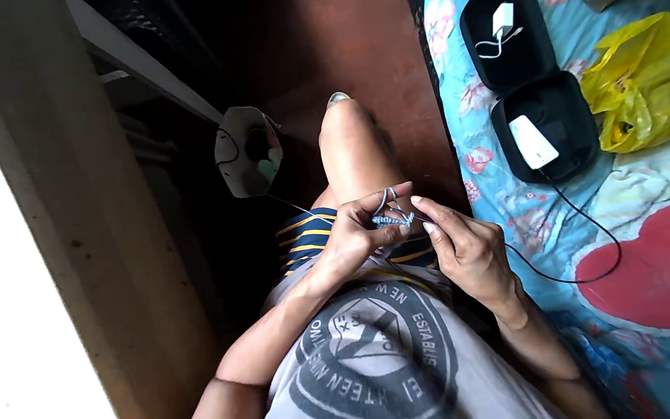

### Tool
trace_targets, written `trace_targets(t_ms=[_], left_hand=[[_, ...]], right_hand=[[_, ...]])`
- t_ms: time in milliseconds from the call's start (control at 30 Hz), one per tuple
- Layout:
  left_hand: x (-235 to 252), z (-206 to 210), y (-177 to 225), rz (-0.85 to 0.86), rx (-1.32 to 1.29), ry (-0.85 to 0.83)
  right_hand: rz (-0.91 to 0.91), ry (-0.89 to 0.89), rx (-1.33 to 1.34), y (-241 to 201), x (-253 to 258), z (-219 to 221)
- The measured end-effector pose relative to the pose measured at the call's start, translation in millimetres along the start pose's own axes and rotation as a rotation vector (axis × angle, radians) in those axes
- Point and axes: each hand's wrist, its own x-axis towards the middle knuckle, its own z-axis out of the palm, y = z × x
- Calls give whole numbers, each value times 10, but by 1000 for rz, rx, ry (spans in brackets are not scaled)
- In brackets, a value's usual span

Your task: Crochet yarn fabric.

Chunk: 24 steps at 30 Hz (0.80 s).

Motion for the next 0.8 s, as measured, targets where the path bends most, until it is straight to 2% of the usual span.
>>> trace_targets(t_ms=[333, 567, 700, 800], left_hand=[[17, -83, -40, -17, -84, -1], [7, -52, -64, 196, 170, 67], [-3, -23, -151, 310, 353, 21], [5, 0, -166, 293, 309, -20]], right_hand=[[-48, 54, 67, 153, -73, -21], [12, 41, -27, 175, -126, -71], [41, 54, -232, 50, -94, -72], [24, 94, -329, -46, -79, -11]])
